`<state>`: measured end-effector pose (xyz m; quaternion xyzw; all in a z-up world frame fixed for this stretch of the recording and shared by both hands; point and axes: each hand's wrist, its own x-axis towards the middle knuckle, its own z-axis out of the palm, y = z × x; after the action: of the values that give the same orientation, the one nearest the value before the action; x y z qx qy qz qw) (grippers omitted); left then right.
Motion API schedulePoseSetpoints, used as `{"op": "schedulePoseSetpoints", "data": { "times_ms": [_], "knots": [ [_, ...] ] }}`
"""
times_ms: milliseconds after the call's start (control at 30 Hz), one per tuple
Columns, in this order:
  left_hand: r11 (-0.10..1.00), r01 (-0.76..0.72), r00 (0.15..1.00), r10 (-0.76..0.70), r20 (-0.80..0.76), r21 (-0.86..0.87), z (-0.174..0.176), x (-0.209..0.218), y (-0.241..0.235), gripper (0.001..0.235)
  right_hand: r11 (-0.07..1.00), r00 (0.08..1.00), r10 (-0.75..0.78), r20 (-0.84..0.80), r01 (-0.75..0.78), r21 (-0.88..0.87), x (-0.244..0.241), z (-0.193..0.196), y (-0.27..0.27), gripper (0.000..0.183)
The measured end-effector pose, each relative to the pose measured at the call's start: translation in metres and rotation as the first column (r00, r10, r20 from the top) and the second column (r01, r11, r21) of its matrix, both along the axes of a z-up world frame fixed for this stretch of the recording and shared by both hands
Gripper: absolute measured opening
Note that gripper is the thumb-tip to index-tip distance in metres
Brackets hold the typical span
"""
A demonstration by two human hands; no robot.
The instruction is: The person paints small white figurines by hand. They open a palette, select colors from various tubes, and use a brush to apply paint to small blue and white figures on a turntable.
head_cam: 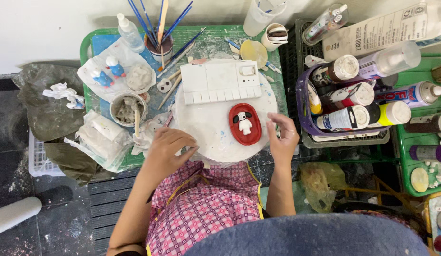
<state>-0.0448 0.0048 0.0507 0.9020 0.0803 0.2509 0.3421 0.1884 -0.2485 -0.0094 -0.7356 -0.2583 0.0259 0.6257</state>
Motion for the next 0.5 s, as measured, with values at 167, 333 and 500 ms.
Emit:
{"op": "schedulePoseSetpoints", "data": {
  "times_ms": [167,333,500],
  "knots": [
    [0.997,-0.051,0.998,0.050,-0.024,-0.060,-0.027,0.020,-0.002,0.007,0.992,0.991,-0.083,-0.106,0.092,0.087,0.008,-0.011,-0.018,0.008],
    [0.968,-0.250,0.966,0.248,0.072,0.021,-0.038,0.044,0.011,0.030,0.999,0.990,-0.009,-0.141,0.014,0.039,0.013,0.011,-0.008,0.018],
    [0.948,-0.317,0.948,0.316,0.026,0.036,-0.054,0.062,0.017,0.055,0.928,0.935,0.063,0.350,0.074,-0.366,0.035,0.027,0.023,0.026]
  ]
}}
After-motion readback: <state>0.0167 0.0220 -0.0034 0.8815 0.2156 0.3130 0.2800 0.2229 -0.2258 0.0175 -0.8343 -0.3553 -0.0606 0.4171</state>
